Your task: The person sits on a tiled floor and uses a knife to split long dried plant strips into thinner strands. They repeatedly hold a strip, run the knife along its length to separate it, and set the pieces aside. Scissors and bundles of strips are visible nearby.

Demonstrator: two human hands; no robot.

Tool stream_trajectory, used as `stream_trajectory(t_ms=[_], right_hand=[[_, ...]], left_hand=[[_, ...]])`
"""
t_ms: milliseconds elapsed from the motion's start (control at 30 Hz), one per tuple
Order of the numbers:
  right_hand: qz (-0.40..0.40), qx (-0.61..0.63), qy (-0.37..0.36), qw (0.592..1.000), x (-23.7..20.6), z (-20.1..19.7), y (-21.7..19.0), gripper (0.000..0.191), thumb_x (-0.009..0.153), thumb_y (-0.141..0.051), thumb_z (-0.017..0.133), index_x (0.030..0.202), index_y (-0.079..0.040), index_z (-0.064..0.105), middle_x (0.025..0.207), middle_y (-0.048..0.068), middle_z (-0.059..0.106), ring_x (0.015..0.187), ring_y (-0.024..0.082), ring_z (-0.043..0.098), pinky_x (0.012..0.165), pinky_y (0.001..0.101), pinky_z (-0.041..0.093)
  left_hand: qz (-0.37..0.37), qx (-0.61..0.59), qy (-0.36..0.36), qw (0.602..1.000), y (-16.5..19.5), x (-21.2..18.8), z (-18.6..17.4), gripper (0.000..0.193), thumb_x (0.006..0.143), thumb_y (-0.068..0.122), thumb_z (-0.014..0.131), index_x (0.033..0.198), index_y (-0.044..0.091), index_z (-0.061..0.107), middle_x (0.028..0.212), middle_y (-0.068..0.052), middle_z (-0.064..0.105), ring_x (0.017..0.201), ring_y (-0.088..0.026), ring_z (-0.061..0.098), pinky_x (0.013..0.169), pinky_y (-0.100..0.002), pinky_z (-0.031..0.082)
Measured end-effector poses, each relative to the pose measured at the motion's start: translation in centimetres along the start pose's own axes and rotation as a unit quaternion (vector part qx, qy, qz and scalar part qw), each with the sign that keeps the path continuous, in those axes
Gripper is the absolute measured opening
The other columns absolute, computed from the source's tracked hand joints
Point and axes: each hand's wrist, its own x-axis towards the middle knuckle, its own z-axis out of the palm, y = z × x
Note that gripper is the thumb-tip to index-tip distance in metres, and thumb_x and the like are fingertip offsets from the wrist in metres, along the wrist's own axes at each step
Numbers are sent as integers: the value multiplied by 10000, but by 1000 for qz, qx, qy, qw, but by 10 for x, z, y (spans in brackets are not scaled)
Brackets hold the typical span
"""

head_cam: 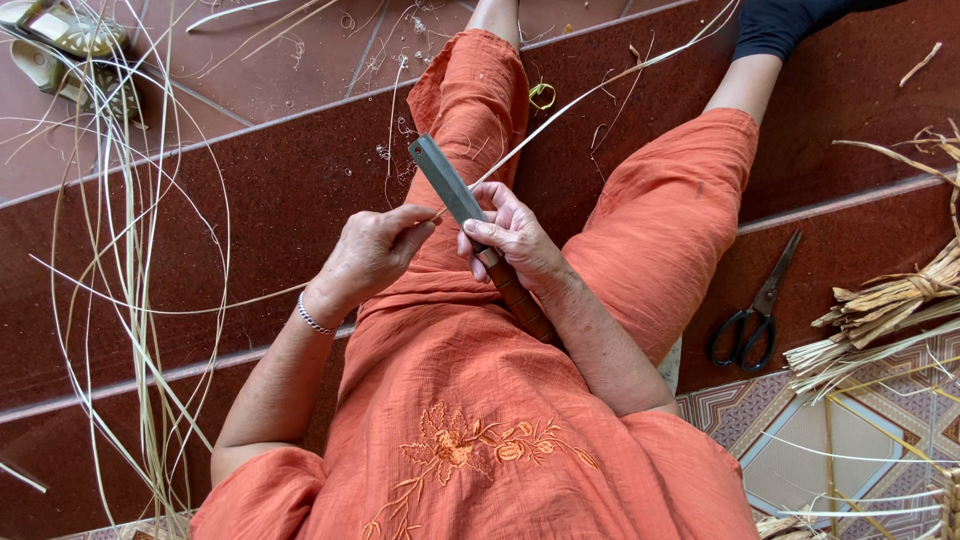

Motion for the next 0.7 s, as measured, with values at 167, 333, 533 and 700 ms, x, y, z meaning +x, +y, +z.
stream_trajectory(t_ms=[167, 333, 533, 700], right_hand=[[-10, 28, 13, 999, -2, -10, -7, 297, 1024, -53, 611, 1265, -34, 440, 843, 150, 698, 554, 188, 659, 484, 272, 549], [-26, 25, 12, 999, -1, -21, -6, 284, 1034, -42, 609, 1265, -41, 444, 853, 152, 700, 574, 188, 665, 513, 270, 551], [-36, 25, 30, 999, -1, -29, -8, 291, 1030, -43, 615, 1264, -38, 441, 849, 148, 699, 554, 180, 654, 477, 264, 534], [-57, 28, 42, 997, -2, -38, -15, 298, 1037, -41, 611, 1279, -36, 437, 848, 161, 696, 562, 188, 658, 469, 270, 534]], left_hand=[[46, -1, 12, 999, -6, -4, 1, 146, 930, 97, 740, 1068, 64, 775, 914, -175, 755, 744, -265, 768, 614, -334, 594], [45, 5, 0, 999, -11, -14, -6, 152, 918, 93, 752, 1064, 58, 779, 920, -174, 753, 765, -263, 774, 617, -326, 596], [48, 18, 0, 999, -10, -24, -14, 167, 908, 91, 758, 1070, 57, 780, 977, -172, 760, 790, -254, 778, 634, -315, 602], [20, 7, -15, 1000, -9, -34, -21, 184, 900, 112, 758, 1076, 66, 783, 987, -146, 778, 787, -215, 791, 639, -300, 614]])
